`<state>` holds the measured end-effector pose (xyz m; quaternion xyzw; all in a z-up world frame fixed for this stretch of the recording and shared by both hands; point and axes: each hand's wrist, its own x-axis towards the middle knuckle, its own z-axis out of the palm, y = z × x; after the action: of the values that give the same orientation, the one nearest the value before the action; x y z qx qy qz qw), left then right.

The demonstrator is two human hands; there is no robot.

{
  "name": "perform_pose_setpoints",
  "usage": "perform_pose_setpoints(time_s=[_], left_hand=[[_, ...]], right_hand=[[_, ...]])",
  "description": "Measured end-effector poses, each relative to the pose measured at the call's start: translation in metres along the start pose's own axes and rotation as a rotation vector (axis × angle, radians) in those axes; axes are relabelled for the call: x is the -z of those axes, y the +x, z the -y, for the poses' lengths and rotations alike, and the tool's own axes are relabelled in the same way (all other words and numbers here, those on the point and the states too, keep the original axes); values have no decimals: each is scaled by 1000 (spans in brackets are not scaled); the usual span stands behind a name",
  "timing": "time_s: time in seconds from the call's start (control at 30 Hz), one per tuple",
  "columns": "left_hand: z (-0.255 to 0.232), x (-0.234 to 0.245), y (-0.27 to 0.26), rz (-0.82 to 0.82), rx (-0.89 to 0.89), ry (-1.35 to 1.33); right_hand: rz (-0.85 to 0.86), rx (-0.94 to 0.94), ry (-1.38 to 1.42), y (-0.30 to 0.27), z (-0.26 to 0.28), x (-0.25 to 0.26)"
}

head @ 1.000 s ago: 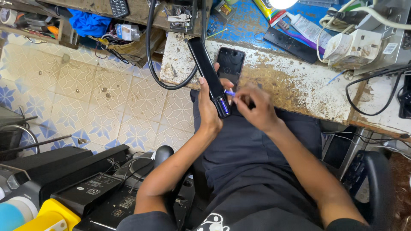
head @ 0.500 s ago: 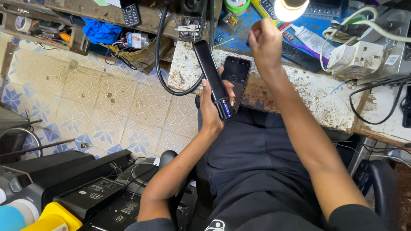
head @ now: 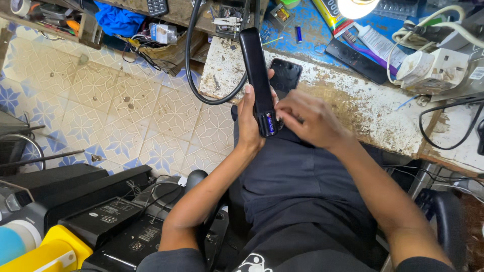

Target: The person disassembles a black remote control, removes the battery cover, and takes out the batteries. They then reassemble the remote by inserting the batteries back and closing the cover.

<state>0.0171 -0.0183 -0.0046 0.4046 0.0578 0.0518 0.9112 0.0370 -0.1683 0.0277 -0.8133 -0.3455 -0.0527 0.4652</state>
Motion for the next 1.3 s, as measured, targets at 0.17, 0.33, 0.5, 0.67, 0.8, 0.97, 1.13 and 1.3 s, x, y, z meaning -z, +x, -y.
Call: perform_pose_setpoints(time_s=[0.17,0.33,0.5,0.67,0.8,0.97,1.13,1.3], left_hand=[[1,-4,-5,-13,-38,118],[-9,-16,-14,-84,-70,247],[-15,-22,-17,-115,-65,307],[-15,-20,-14,-143,-12,232],[31,8,-17,-64,136,260],[21,-23,-41,154,293,571],[33,-18,-47,301,278,814],[31,-25,-43,409,160,1048]], right_hand=[[66,46,-70,-15,12,-11],[64,-3,-81,-12,19,-16],[71,-93,57,-17,6,-16],[-137,-190,99,-5,-20,9],[-396,-151,-258,27,-89,30],[-292,-94,-544,50,-142,23],[-165,-64,-550,46,-129,36],[7,-398,-1116,-8,-113,46]])
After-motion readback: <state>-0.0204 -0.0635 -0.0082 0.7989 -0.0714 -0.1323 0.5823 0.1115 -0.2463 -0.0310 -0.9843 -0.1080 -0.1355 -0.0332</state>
